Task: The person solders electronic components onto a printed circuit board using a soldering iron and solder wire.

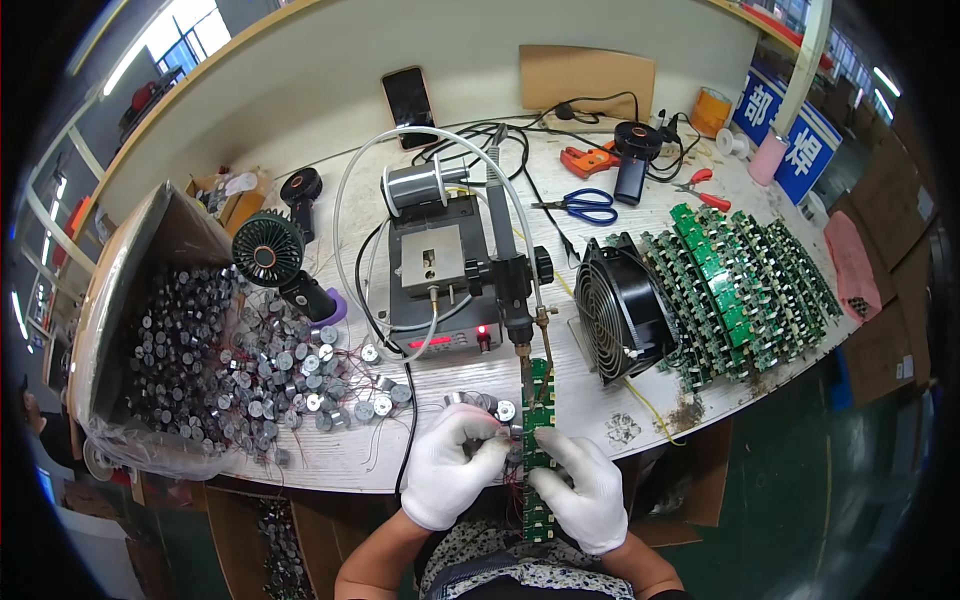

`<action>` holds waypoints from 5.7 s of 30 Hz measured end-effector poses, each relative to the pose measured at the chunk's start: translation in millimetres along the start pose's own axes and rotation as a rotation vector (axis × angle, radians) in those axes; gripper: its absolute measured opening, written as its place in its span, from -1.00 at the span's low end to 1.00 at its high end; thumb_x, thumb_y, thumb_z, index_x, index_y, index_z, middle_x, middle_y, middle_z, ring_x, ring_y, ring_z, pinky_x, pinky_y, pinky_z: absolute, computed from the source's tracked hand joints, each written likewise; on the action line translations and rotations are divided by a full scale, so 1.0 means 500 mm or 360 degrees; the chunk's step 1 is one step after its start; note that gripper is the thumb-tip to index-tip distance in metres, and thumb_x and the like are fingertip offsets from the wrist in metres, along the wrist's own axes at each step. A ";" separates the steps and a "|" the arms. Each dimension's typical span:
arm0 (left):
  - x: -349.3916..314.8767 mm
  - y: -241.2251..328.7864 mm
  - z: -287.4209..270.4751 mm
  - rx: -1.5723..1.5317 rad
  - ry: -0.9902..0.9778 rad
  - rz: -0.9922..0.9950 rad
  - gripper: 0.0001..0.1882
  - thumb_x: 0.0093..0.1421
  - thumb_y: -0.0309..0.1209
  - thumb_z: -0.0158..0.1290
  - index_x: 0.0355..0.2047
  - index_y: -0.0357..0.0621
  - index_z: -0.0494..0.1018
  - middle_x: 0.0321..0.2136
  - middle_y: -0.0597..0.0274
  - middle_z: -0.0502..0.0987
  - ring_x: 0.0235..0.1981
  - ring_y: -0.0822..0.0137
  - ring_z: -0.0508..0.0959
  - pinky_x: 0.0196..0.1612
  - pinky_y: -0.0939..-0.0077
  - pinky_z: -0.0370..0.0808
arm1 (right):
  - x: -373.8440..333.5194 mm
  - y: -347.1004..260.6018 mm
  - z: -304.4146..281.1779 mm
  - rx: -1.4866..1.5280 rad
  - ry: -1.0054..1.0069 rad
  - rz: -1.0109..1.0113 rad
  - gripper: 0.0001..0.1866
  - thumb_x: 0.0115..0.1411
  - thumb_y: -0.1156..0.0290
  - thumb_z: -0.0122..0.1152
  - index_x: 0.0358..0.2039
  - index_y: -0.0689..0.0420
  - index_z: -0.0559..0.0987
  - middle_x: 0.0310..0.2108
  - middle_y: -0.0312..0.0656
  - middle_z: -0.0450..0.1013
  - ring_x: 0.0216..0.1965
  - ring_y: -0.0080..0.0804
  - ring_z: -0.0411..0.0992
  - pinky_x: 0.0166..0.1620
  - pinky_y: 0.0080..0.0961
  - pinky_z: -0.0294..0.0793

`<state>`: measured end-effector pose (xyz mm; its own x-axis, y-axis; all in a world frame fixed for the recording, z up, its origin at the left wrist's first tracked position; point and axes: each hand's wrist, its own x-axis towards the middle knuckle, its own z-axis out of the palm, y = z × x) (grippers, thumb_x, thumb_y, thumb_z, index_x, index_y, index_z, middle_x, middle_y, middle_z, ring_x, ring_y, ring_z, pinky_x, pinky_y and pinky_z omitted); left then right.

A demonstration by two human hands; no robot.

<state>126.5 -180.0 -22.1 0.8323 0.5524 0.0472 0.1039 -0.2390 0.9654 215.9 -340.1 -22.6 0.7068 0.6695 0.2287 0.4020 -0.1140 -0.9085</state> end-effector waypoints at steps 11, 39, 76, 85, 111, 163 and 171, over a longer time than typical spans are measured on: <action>-0.004 0.023 0.034 -0.0438 0.0006 -0.0428 -0.84 0.24 -0.48 0.08 -0.25 -0.33 0.40 -0.47 0.29 0.49 -0.51 0.56 0.44 -0.43 0.66 0.41 | -0.012 0.016 0.000 0.0098 -0.0033 0.0139 -0.48 0.03 0.51 0.31 0.06 0.25 0.48 -0.30 -0.07 0.49 -0.48 -0.45 0.47 -0.38 -0.55 0.47; 0.015 0.014 0.090 -0.0712 0.0495 -0.0385 -0.87 0.18 -0.49 0.14 -0.38 -0.28 0.42 -0.53 0.31 0.50 -0.59 0.59 0.40 -0.53 0.65 0.34 | 0.013 -0.014 0.019 0.0355 0.0116 0.0500 -0.56 0.00 0.56 0.33 -0.09 0.36 0.45 -0.39 -0.21 0.50 -0.52 -0.71 0.42 -0.40 -0.70 0.46; 0.026 0.022 0.053 -0.0524 0.0204 -0.0450 -0.90 0.13 -0.54 0.09 -0.42 -0.31 0.38 -0.56 0.32 0.46 -0.59 0.58 0.40 -0.53 0.63 0.37 | 0.002 -0.010 0.011 0.0299 0.0063 0.0528 -0.56 0.03 0.44 0.35 -0.07 0.32 0.51 -0.39 -0.14 0.54 -0.56 -0.62 0.45 -0.42 -0.62 0.47; 0.039 0.019 0.042 -0.0316 0.0125 -0.0372 -0.89 0.09 -0.52 0.11 -0.42 -0.30 0.41 -0.54 0.32 0.48 -0.52 0.58 0.42 -0.42 0.63 0.41 | -0.003 0.004 0.013 0.0341 0.0058 0.0516 -0.57 0.03 0.45 0.36 -0.08 0.31 0.52 -0.35 -0.13 0.55 -0.56 -0.61 0.46 -0.42 -0.62 0.47; 0.036 0.018 0.040 -0.0156 0.0099 -0.0296 -0.87 0.10 -0.49 0.13 -0.43 -0.29 0.42 -0.55 0.34 0.50 -0.54 0.59 0.41 -0.44 0.64 0.41 | 0.003 0.007 0.007 0.0137 0.0107 0.0278 -0.65 0.04 0.46 0.33 -0.14 0.27 0.55 -0.39 -0.13 0.55 -0.52 -0.50 0.49 -0.40 -0.56 0.50; -0.001 0.005 -0.150 0.2167 0.0642 0.0720 -0.81 -0.03 -0.35 0.19 -0.34 0.08 0.57 -0.63 0.41 0.36 -0.59 0.35 0.44 -0.55 0.43 0.39 | 0.031 0.002 0.006 -0.0146 -0.0006 -0.0111 -0.81 0.01 0.64 0.23 -0.31 0.21 0.61 -0.41 -0.06 0.51 -0.39 -0.16 0.50 -0.29 -0.39 0.48; -0.008 0.027 -0.117 0.1533 -0.0009 0.0859 -0.68 -0.04 -0.45 0.16 -0.19 0.03 0.54 -0.31 0.45 0.58 -0.51 0.38 0.53 -0.47 0.50 0.47 | 0.028 0.003 0.004 -0.0133 -0.0022 -0.0105 -0.80 0.01 0.63 0.23 -0.30 0.20 0.61 -0.40 -0.07 0.51 -0.39 -0.15 0.52 -0.29 -0.38 0.49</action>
<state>92.8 -138.8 5.5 0.8982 0.1852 0.3988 0.1049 -0.9711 0.2146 225.2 -329.1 -21.2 0.6691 0.6877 0.2818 0.4950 -0.1296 -0.8592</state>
